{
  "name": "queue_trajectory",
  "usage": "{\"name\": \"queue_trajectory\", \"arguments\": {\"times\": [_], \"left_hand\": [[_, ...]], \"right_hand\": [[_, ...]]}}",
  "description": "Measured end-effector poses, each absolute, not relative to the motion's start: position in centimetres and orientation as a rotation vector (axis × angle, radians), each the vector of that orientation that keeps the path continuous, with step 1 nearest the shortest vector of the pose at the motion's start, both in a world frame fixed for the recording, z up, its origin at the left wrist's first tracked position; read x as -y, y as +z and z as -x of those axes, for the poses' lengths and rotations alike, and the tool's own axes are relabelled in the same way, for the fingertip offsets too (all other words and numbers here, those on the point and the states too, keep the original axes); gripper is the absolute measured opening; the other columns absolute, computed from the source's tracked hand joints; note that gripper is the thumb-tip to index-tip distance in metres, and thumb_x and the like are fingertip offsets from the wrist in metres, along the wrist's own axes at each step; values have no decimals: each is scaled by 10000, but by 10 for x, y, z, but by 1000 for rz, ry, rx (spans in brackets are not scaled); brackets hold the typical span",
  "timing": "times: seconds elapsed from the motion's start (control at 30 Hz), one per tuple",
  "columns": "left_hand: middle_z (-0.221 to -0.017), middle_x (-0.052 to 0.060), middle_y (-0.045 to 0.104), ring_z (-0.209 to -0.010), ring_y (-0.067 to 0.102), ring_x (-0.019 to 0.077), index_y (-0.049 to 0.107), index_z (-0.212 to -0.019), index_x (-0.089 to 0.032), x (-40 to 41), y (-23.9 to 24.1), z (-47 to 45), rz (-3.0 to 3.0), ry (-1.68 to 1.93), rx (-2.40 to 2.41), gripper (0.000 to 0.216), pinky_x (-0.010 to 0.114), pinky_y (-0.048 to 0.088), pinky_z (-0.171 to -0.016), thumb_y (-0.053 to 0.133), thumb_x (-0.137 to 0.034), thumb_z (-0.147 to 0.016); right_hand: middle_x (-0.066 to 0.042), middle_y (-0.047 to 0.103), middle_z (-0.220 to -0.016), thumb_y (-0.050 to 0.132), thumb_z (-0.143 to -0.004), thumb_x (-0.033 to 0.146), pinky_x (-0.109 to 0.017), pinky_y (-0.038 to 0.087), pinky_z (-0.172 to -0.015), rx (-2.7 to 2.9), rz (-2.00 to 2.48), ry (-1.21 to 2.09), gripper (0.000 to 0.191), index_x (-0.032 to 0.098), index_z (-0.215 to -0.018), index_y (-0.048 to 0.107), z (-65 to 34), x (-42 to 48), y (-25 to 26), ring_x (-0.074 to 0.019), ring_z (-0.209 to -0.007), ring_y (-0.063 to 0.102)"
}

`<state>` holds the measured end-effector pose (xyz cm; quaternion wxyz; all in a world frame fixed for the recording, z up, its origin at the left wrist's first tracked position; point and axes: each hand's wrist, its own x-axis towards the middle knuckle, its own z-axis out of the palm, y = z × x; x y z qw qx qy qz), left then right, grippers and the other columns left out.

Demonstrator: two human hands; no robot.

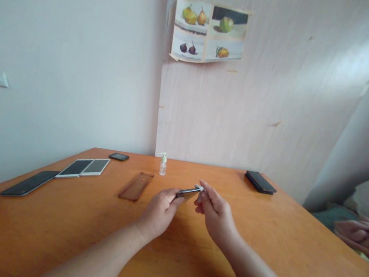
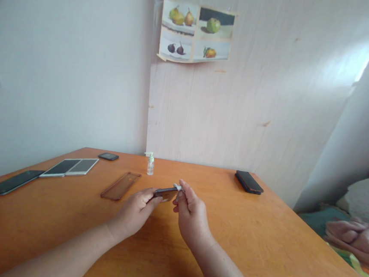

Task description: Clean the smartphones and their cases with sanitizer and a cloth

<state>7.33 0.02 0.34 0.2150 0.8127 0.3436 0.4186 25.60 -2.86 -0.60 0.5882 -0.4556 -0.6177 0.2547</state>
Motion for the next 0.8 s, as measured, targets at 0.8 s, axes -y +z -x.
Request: {"name": "queue_trajectory", "arguments": {"times": [0.8], "left_hand": [[-957,65,626,-946,590,220,623,-986,-205,10,6,-74,-2328,1200,-990,219,333,467,-838,499,-380,-945]], "right_hand": [[-2,679,-774,405,-983,292,-208,435,-621,1895,1200,207,181,237,-1074,552,-259,47,15,-131,-667,637]]}}
